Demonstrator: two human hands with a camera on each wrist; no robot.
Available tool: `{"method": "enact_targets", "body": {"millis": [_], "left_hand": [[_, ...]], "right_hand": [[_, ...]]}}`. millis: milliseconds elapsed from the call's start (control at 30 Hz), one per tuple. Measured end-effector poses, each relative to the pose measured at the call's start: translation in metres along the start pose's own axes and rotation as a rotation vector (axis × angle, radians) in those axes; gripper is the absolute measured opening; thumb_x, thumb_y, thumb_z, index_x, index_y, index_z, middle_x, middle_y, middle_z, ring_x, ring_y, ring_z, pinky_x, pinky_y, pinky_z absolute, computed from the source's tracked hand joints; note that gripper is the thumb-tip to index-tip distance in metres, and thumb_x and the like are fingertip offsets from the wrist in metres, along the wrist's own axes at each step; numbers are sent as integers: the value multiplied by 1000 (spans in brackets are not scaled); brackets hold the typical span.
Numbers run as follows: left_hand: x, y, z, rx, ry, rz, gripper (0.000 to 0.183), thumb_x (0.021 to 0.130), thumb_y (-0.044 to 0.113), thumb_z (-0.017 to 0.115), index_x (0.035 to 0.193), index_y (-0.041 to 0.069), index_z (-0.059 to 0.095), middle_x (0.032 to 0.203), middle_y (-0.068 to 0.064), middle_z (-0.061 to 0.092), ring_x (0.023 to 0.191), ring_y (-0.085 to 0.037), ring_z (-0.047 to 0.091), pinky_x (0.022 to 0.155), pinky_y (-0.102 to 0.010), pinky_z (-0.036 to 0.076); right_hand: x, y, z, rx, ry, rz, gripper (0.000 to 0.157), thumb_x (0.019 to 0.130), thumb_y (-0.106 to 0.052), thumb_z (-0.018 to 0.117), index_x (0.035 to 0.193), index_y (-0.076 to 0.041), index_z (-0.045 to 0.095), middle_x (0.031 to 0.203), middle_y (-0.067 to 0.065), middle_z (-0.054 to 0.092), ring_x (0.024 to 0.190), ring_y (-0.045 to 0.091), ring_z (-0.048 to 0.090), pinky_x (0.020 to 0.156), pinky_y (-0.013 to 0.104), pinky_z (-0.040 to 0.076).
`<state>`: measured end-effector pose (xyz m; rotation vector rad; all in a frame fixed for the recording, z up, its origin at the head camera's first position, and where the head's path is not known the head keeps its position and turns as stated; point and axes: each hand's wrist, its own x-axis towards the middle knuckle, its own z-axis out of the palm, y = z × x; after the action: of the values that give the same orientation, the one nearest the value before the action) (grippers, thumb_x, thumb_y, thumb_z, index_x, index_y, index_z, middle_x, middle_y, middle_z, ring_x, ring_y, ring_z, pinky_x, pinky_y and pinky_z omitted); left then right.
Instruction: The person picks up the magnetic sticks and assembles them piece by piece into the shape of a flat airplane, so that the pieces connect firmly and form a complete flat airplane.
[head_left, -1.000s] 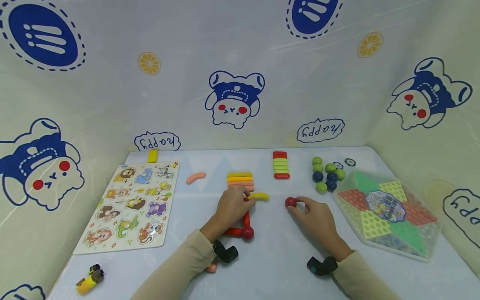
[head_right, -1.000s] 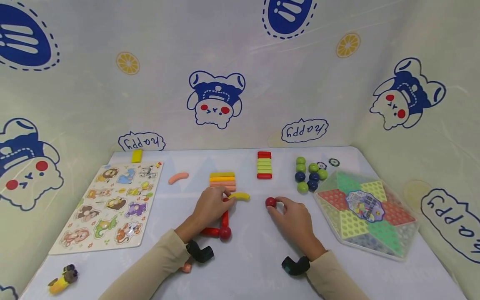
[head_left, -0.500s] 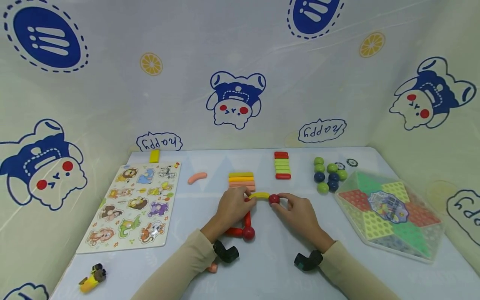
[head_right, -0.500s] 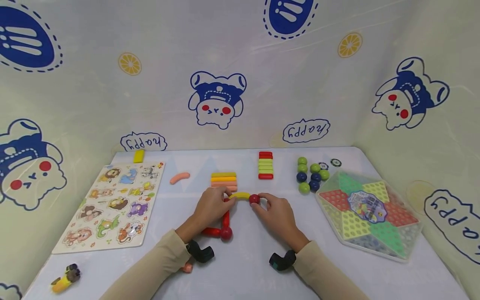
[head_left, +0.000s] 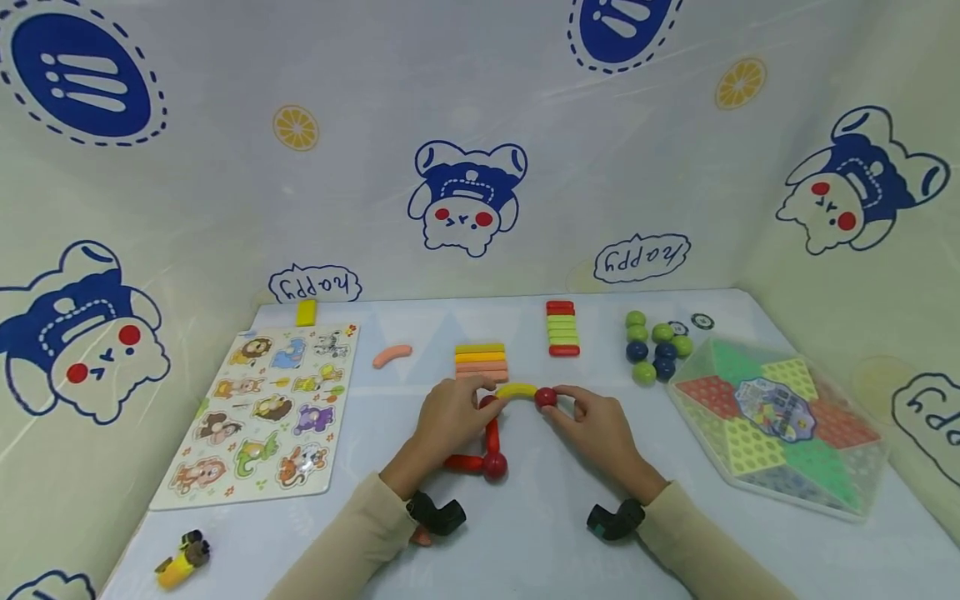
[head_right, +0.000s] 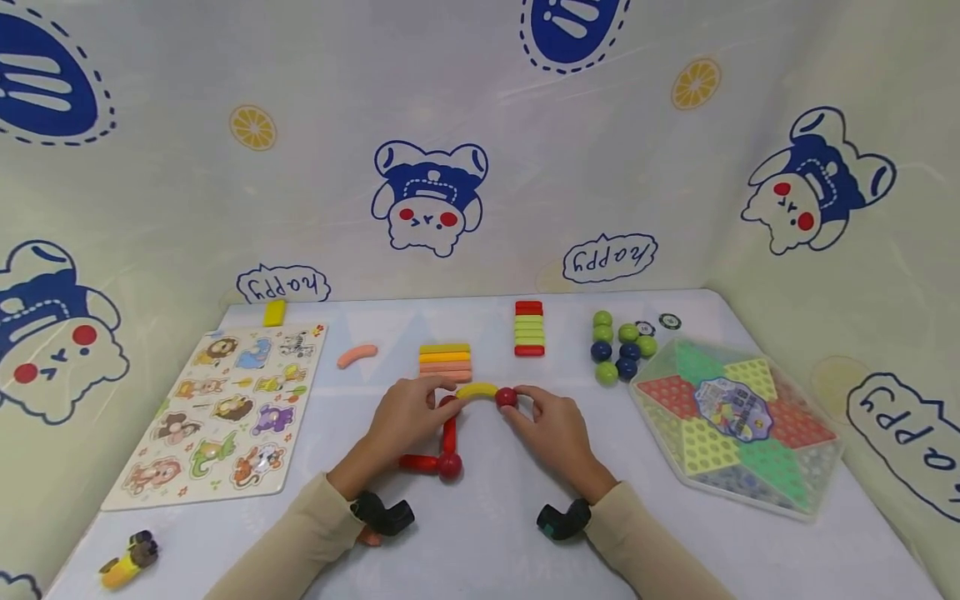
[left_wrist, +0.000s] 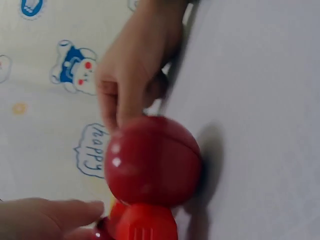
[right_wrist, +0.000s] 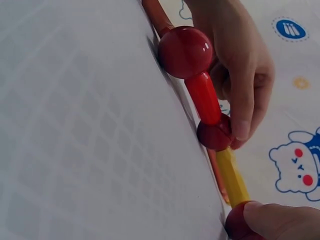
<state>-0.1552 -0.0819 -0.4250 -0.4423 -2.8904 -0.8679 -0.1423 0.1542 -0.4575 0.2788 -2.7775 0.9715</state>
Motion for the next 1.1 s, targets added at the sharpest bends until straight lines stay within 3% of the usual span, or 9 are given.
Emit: {"method": "enact_targets", "body": {"millis": [167, 433, 600, 767, 967, 1100], "left_hand": [[-6, 0, -7, 28, -16, 33, 26, 81, 37, 71, 102, 22, 71, 49, 7, 45, 41, -10, 43, 39, -23, 30], [-7, -1, -14, 2, -58, 22, 25, 80, 35, 73, 101, 22, 72, 53, 7, 48, 48, -11, 45, 43, -25, 33], [-7, -1, -15, -24, -61, 15, 25, 79, 36, 74, 100, 22, 73, 52, 7, 48, 48, -12, 45, 43, -25, 32], [-7, -2, -14, -17, -59, 5, 24, 79, 36, 74, 99, 22, 74, 52, 7, 48, 47, -12, 45, 42, -24, 32], [-6, -3, -11, -15, -53, 1, 26, 78, 36, 75, 100, 22, 74, 53, 7, 48, 48, -11, 45, 43, -24, 32], [-6, -3, -11, -10, -59, 15, 27, 78, 36, 75, 102, 22, 73, 55, 7, 48, 49, -11, 45, 43, -24, 33]], "right_hand": [[1, 0, 0, -2, -13, 27, 43, 80, -47, 70, 117, -26, 64, 50, -3, 40, 44, 15, 38, 42, 25, 28], [1, -4, -6, 51, -29, 60, 41, 80, -46, 70, 116, -26, 65, 50, 0, 40, 45, 17, 37, 43, 26, 28], [8, 6, -8, 80, -19, 102, 41, 80, -54, 66, 113, -29, 66, 52, 1, 40, 47, 19, 38, 43, 27, 29], [25, 12, -20, 65, -23, 147, 42, 83, -51, 64, 117, -27, 64, 57, 5, 42, 52, 22, 41, 45, 28, 32], [56, 18, -28, -39, -36, 92, 35, 88, -37, 64, 120, -24, 63, 59, 5, 43, 57, 22, 42, 47, 28, 34], [73, 6, -31, -109, -93, 70, 34, 89, -33, 65, 120, -21, 64, 65, 4, 50, 63, 21, 46, 51, 28, 40]]}}
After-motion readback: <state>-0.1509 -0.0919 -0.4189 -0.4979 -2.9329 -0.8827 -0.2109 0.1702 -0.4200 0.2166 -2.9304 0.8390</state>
